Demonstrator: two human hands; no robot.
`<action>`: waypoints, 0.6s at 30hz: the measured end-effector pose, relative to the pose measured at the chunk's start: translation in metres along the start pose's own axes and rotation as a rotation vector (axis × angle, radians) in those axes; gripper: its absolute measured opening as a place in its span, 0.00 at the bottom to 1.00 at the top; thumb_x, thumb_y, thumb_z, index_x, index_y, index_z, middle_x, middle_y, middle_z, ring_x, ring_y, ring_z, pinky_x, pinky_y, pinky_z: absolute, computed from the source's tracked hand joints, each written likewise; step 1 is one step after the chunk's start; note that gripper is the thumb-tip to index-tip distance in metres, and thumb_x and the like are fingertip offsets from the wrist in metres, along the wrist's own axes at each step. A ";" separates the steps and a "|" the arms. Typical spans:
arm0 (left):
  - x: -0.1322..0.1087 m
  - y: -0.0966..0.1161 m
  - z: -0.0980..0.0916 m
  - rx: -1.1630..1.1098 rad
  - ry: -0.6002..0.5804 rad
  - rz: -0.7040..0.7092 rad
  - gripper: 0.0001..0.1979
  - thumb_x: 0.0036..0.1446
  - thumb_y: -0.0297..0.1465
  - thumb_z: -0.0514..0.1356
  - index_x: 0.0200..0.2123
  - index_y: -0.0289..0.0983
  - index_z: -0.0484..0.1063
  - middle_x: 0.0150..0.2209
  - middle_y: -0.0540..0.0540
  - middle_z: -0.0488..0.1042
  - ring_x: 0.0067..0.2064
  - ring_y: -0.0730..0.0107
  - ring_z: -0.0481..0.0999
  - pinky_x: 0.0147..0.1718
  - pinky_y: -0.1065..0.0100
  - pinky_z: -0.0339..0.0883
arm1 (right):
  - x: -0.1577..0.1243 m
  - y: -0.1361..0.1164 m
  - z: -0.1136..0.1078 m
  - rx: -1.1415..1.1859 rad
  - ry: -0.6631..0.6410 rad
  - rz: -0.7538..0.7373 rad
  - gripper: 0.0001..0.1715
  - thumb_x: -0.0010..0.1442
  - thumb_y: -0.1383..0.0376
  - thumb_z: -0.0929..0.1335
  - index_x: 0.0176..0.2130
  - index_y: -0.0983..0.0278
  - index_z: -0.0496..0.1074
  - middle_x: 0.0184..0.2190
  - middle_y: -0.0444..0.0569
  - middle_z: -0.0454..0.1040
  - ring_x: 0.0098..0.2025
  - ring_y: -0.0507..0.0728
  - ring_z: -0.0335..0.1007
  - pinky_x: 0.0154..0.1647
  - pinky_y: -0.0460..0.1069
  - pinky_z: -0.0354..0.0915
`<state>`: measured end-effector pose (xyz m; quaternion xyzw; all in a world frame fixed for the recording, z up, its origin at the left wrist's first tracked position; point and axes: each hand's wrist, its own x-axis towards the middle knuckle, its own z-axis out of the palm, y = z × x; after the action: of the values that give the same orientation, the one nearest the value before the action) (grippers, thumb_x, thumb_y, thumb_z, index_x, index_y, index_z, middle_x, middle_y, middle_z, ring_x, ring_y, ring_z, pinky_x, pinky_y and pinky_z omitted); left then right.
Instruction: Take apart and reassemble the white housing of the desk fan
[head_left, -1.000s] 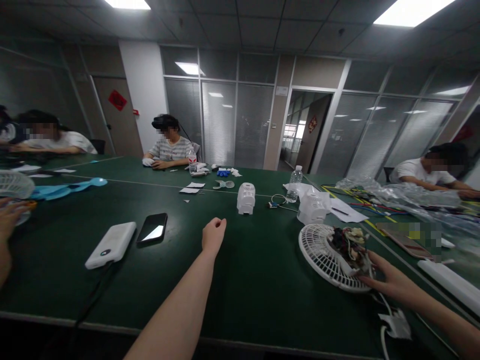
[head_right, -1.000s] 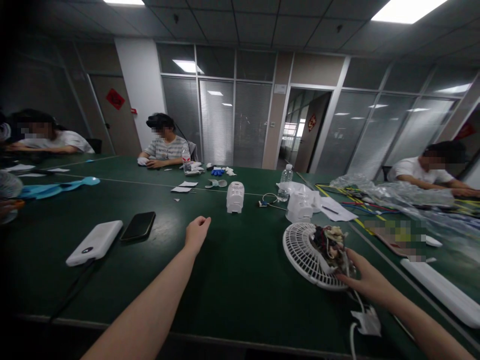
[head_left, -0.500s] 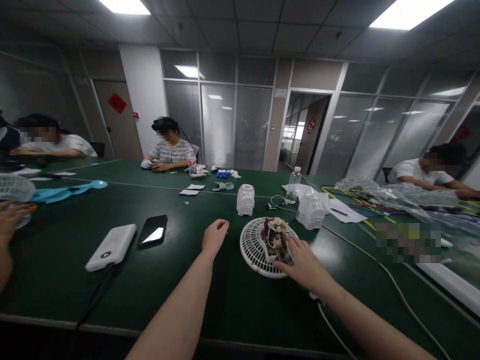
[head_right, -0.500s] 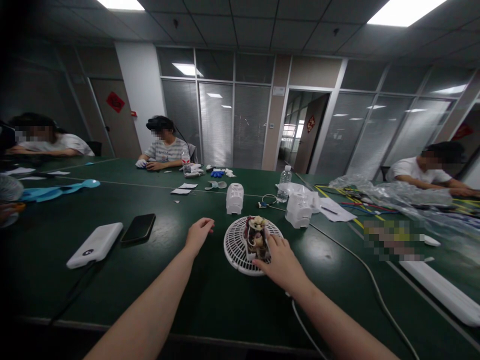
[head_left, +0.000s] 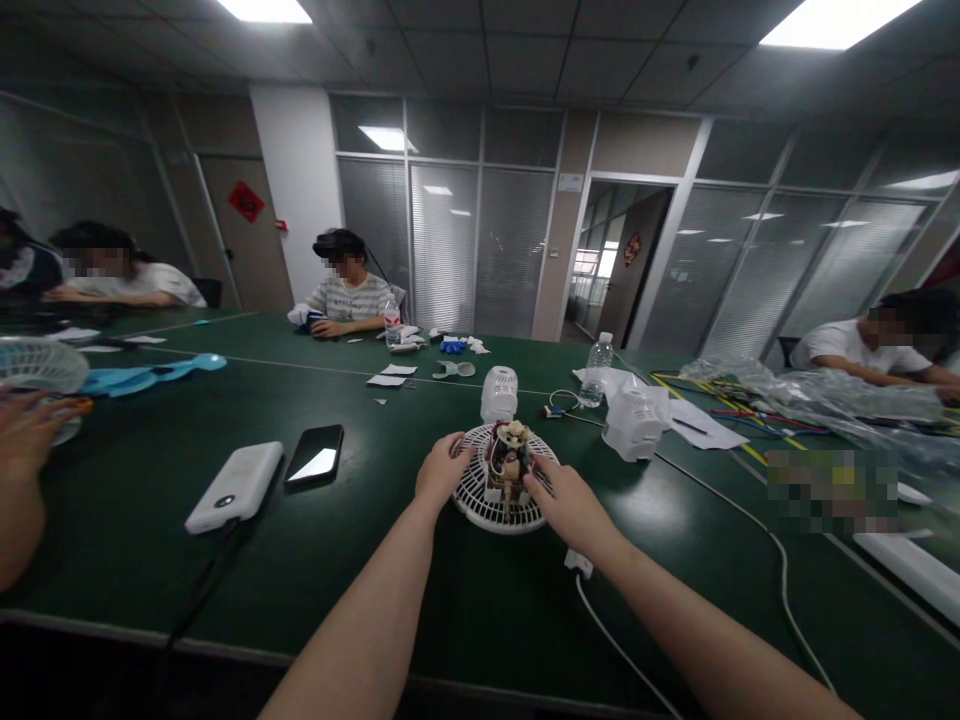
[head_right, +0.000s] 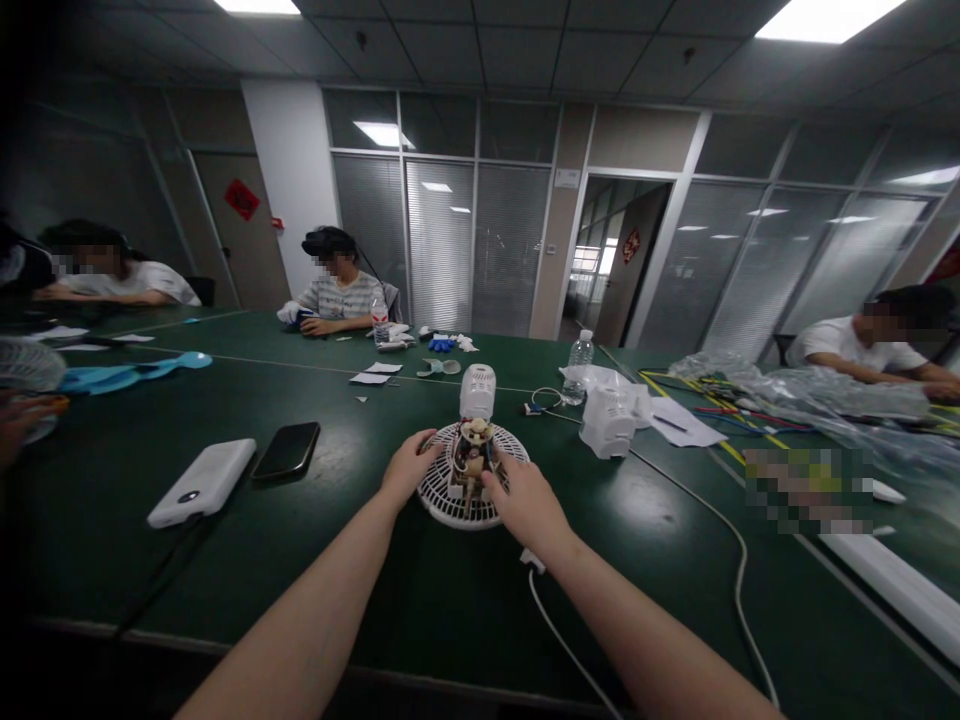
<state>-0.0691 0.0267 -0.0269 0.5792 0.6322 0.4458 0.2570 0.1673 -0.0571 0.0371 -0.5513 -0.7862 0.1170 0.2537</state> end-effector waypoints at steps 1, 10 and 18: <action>0.000 0.000 0.000 0.014 0.010 0.001 0.25 0.55 0.45 0.58 0.54 0.41 0.70 0.57 0.40 0.69 0.53 0.55 0.72 0.48 0.62 0.64 | 0.006 0.004 -0.003 0.029 0.029 0.010 0.28 0.65 0.49 0.57 0.56 0.59 0.66 0.50 0.53 0.74 0.51 0.63 0.70 0.51 0.55 0.63; -0.002 0.006 -0.002 0.085 0.026 0.002 0.22 0.56 0.45 0.57 0.51 0.45 0.70 0.55 0.44 0.70 0.52 0.55 0.72 0.48 0.61 0.63 | 0.123 0.036 -0.003 0.134 0.216 -0.026 0.21 0.60 0.64 0.64 0.52 0.65 0.67 0.44 0.53 0.75 0.44 0.56 0.72 0.49 0.53 0.65; 0.002 0.007 -0.001 0.138 0.039 -0.015 0.18 0.57 0.43 0.57 0.50 0.47 0.71 0.53 0.47 0.71 0.50 0.59 0.72 0.49 0.64 0.63 | 0.216 0.042 0.036 0.183 0.193 -0.024 0.45 0.49 0.63 0.72 0.63 0.62 0.55 0.62 0.58 0.57 0.65 0.64 0.52 0.64 0.59 0.53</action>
<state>-0.0669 0.0273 -0.0194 0.5821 0.6706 0.4103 0.2076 0.1255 0.1619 0.0454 -0.5252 -0.7505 0.1317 0.3788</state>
